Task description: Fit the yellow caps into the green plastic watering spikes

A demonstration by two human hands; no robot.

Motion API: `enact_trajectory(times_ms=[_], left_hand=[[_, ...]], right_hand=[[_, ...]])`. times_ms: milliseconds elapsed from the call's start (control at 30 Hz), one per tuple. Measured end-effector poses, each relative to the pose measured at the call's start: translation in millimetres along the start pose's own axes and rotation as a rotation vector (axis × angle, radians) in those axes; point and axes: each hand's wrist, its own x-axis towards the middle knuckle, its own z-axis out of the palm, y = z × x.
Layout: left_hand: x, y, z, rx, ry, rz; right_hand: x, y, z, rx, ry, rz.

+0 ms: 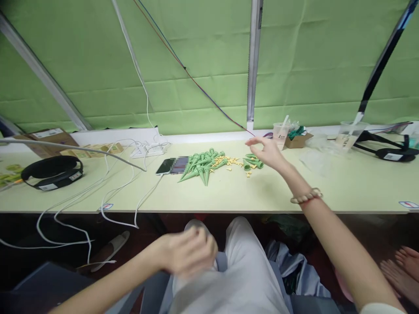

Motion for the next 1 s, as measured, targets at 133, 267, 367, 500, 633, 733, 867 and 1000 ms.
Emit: enact_trajectory(times_ms=[133,267,367,500,633,733,867,1000], left_hand=[[31.2,-65.5,32.3,0.041,-0.011,-0.413],[53.5,-111.7,69.1,-0.033,0.007,-0.951],[65.0,-123.7,90.7,0.065,-0.027,-1.04],[72.6,-124.4,109.9,0.13,-0.041,-1.081],[72.1,-120.5,113.9,0.181,0.005,-1.069],[70.6,-118.6,111.8,0.179,0.059,-1.087],[69.3,-119.9,110.4,0.107,0.159,-1.11],[69.4,-121.5,109.1,-0.049,0.342,-1.031]], right_hand=[[0.5,63.9,40.8,0.223,0.0,0.311],[-16.5,95.1,54.8,0.103,0.065,0.418],[-31.1,97.2,60.5,-0.035,-0.207,0.337],[-43.3,87.1,73.8,-0.234,-0.376,0.168],[-43.7,76.4,89.7,-0.394,-0.456,0.218],[-39.6,76.2,95.0,-0.401,-0.415,0.263],[-34.1,85.6,88.6,-0.223,-0.235,0.375],[-28.2,93.9,72.4,0.195,-0.013,0.709]])
